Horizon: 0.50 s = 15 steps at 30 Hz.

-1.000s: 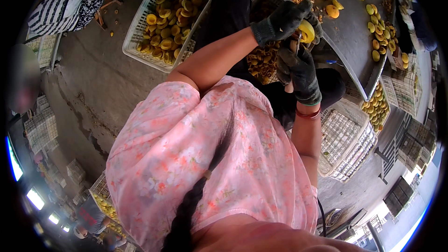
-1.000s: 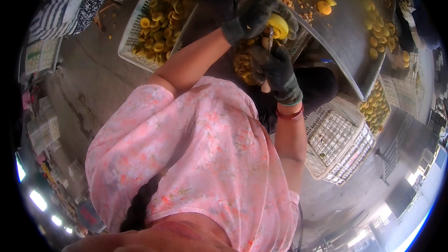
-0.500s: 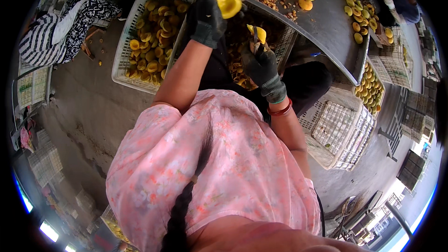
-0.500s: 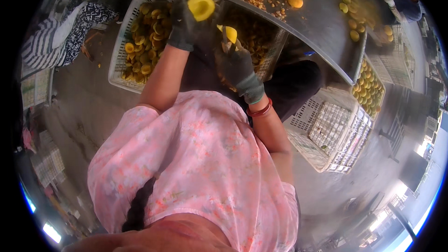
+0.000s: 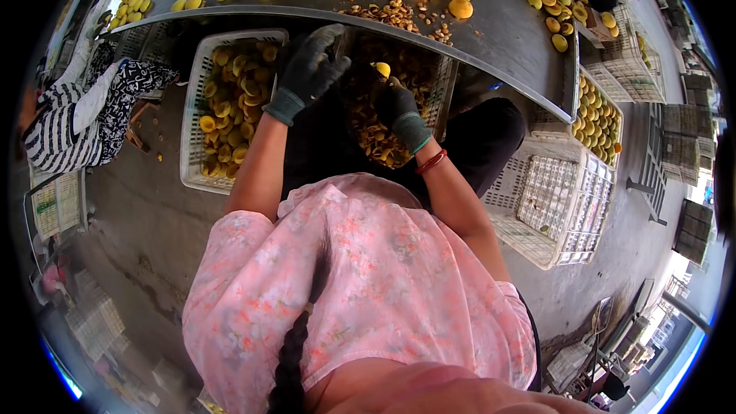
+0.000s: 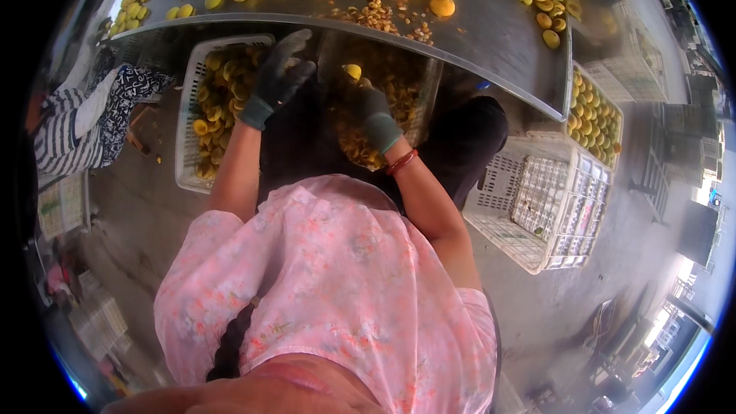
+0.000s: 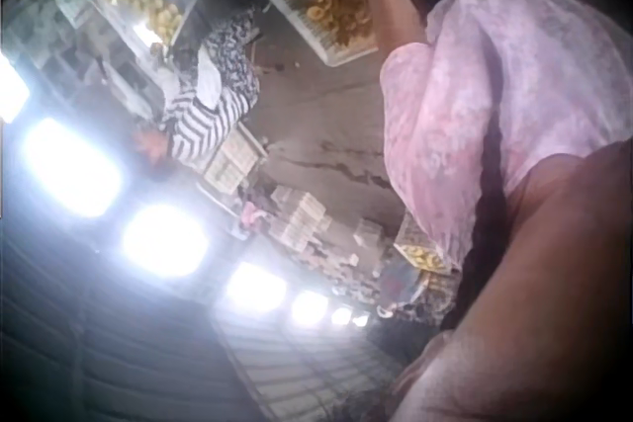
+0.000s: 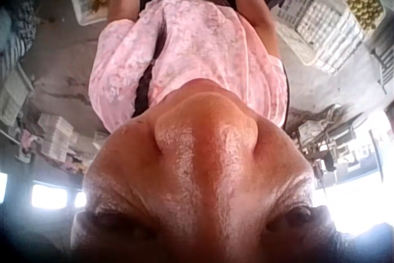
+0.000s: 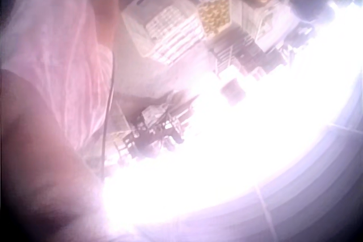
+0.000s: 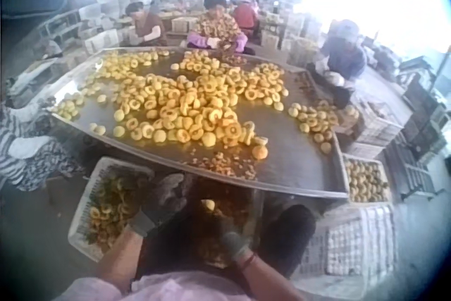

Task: The person removes pits from apricots using a small pitting tool and places the fruit halves onto a metal table while sitting near crates of fruit.

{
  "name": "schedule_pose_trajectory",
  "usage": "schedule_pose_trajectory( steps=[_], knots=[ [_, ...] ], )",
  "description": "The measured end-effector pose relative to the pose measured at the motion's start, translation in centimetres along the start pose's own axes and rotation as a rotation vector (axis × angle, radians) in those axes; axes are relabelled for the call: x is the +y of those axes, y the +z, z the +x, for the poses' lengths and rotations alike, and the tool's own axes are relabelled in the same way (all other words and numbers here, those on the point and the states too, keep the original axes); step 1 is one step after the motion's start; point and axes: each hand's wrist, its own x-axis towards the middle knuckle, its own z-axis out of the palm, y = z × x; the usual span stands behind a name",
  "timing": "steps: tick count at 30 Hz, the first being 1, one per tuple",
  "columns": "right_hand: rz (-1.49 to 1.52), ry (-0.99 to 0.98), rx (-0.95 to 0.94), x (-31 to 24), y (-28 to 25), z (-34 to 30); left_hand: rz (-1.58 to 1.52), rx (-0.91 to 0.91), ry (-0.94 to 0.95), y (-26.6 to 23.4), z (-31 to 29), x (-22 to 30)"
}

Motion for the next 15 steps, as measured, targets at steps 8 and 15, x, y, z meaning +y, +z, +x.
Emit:
schedule_pose_trajectory(
  steps=[8,15],
  knots=[
    [0.446,0.080,-0.037,-0.1,1.9,-2.8,-0.021,-0.342,-0.238,8.8,-1.5,-1.7],
    [0.372,0.072,0.084,0.8,4.9,-4.2,0.356,-0.149,-0.085,9.8,2.4,-2.4]
  ],
)
